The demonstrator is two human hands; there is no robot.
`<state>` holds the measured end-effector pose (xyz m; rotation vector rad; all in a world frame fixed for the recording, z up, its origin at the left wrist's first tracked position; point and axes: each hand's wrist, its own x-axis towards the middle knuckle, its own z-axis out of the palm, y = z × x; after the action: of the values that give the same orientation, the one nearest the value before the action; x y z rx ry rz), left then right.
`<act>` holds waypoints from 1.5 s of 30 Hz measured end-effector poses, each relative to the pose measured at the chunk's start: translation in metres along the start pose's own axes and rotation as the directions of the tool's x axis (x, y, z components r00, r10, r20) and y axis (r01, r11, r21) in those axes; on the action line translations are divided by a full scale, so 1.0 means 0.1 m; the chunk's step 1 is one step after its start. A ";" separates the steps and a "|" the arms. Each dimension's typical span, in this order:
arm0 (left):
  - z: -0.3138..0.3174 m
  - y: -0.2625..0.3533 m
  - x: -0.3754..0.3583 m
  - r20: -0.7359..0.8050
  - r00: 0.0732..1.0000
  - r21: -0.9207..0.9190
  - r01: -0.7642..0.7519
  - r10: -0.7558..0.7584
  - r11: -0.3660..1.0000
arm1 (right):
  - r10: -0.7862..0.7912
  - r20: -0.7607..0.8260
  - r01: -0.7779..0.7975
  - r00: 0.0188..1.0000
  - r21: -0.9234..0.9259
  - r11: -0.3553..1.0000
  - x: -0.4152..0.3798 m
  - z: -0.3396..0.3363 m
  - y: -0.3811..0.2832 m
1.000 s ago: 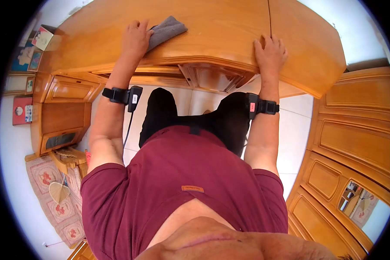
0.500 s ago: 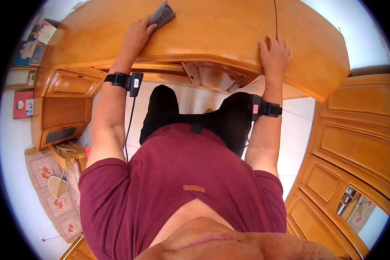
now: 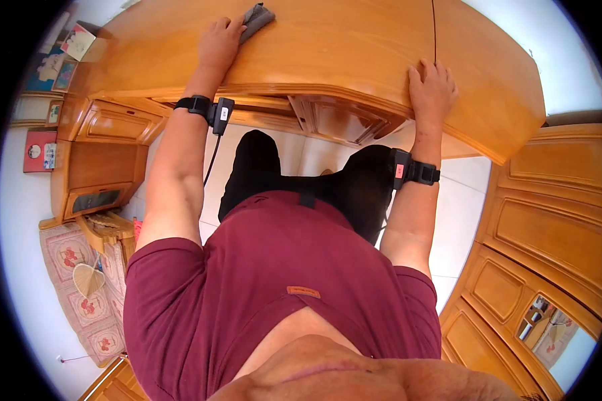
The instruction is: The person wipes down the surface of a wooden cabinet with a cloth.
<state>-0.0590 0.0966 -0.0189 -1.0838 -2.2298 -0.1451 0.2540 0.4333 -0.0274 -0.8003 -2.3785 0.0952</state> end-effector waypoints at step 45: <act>-0.85 0.07 -1.02 0.070 0.920 0.048 0.382 -0.385 0.923 | -0.056 0.031 0.057 0.998 -0.030 0.998 0.05 -0.01 0.06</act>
<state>0.0349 0.0020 -0.0139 -0.6307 -2.4859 -0.2328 0.2541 0.4408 -0.0250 -0.7497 -2.4345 0.0477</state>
